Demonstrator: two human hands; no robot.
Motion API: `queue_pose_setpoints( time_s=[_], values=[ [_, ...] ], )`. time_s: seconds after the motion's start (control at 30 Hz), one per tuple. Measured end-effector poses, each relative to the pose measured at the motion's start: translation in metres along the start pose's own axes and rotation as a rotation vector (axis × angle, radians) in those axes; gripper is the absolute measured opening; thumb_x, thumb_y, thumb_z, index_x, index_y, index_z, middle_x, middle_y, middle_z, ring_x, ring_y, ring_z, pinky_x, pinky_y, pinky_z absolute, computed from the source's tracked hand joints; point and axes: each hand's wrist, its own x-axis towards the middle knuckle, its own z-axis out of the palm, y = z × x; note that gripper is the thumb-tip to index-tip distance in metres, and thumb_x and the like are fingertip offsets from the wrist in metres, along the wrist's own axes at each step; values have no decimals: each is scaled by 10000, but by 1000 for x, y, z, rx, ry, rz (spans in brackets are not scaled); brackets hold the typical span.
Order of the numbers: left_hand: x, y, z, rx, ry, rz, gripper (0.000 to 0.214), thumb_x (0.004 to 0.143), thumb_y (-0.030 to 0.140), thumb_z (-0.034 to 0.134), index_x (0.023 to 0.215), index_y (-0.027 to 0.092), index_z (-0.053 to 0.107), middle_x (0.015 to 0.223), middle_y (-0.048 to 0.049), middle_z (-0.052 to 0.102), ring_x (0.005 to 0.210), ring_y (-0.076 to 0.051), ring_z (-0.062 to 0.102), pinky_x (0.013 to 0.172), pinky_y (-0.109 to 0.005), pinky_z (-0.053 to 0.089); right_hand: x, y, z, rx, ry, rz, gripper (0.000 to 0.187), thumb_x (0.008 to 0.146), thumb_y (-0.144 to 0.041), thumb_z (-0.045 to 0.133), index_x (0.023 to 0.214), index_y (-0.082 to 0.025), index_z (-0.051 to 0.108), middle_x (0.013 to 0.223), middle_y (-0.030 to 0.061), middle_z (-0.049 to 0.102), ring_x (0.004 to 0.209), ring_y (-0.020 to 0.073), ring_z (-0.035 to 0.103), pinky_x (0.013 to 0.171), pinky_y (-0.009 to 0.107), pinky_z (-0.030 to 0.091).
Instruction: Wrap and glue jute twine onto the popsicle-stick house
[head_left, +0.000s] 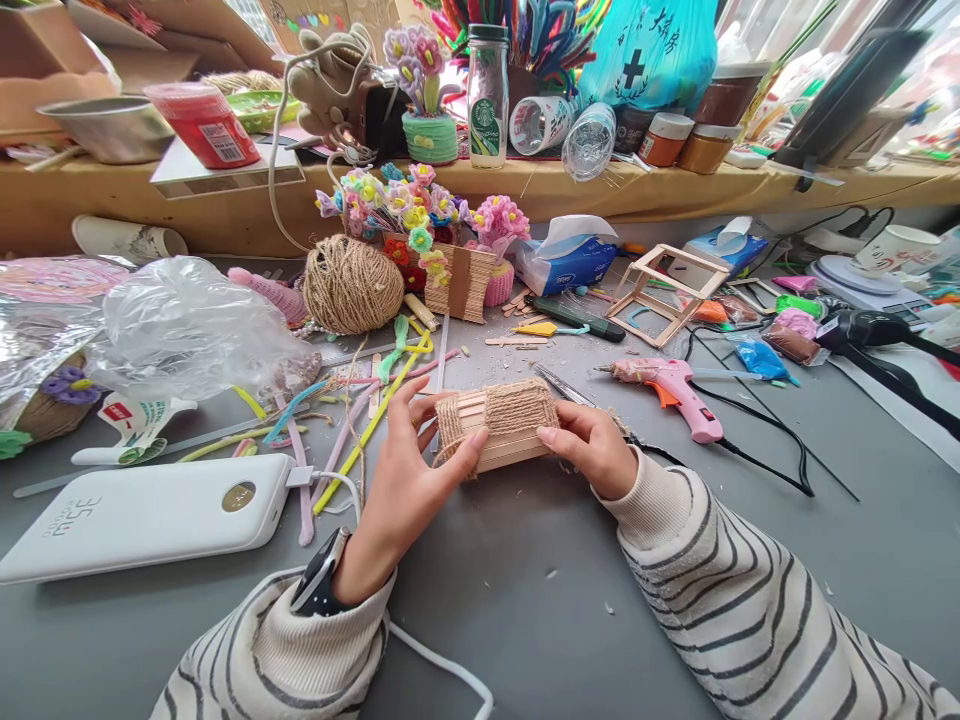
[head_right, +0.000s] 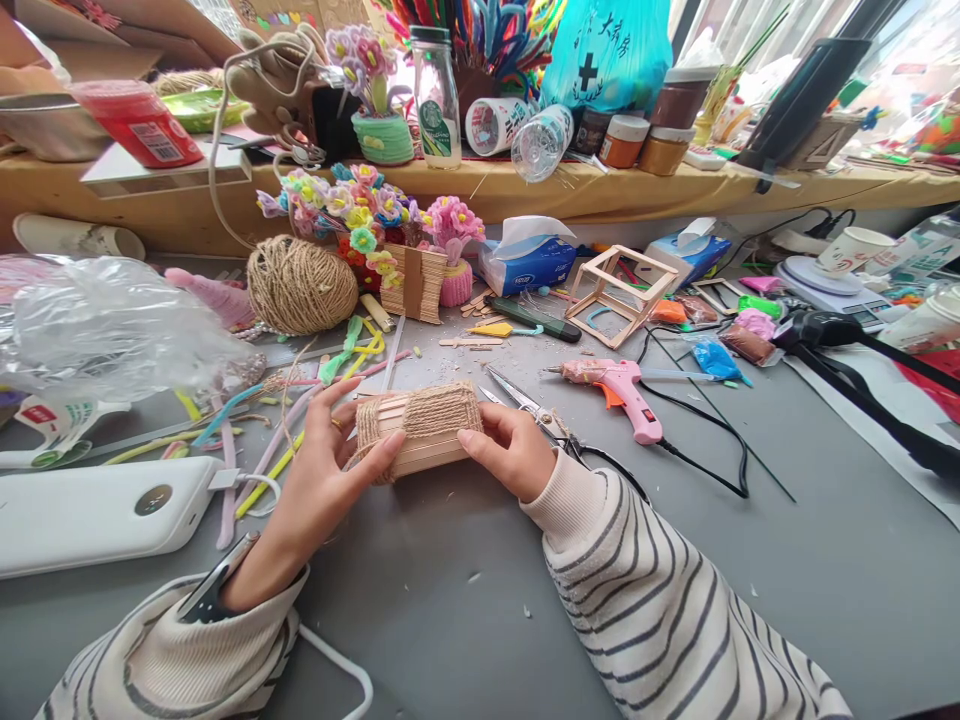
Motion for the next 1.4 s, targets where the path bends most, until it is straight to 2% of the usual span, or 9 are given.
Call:
queue_pose_setpoints(
  time_s=[0.17,0.3,0.63,0.97,1.2,1.4],
  values=[
    [-1,3,1,19,-7,2,743,675,485,648,1250,216,265,1144,-108,515,1047,-253,565,917,-476,451,0,-1,3,-33,26,28,373,756,-449,567,963,-149,650,923,67,702,879,216,636,751,340,521],
    [-2,3,3,23,3,25,715,680,465,650,1236,215,277,1137,-98,505,1048,-242,558,920,-460,455,0,-2,7,-22,34,66,377,731,-437,595,965,-145,635,952,83,693,899,227,630,788,354,514],
    [-2,1,4,22,-4,47,702,680,453,652,1228,219,282,1133,-94,511,1048,-236,562,922,-453,459,-1,-1,10,-10,73,93,361,708,-424,618,945,-153,633,921,75,698,864,220,637,763,348,526],
    [-3,2,4,48,6,70,689,678,440,655,1223,223,294,1141,-99,525,1067,-245,561,912,-454,466,-2,-2,9,-49,75,94,339,726,-412,604,941,-153,646,924,72,702,881,224,633,771,356,522],
    [-4,3,8,122,30,83,790,637,443,694,1262,216,268,1161,-107,515,1059,-251,570,899,-433,474,-2,-1,13,-45,73,64,371,738,-446,589,959,-155,650,948,81,699,898,235,635,795,368,517],
    [-5,4,9,135,52,100,776,648,433,689,1262,209,271,1149,-105,529,1045,-244,576,883,-422,484,-3,-1,14,-53,62,45,387,741,-443,583,968,-135,638,951,101,688,887,238,630,808,379,509]
  ],
)
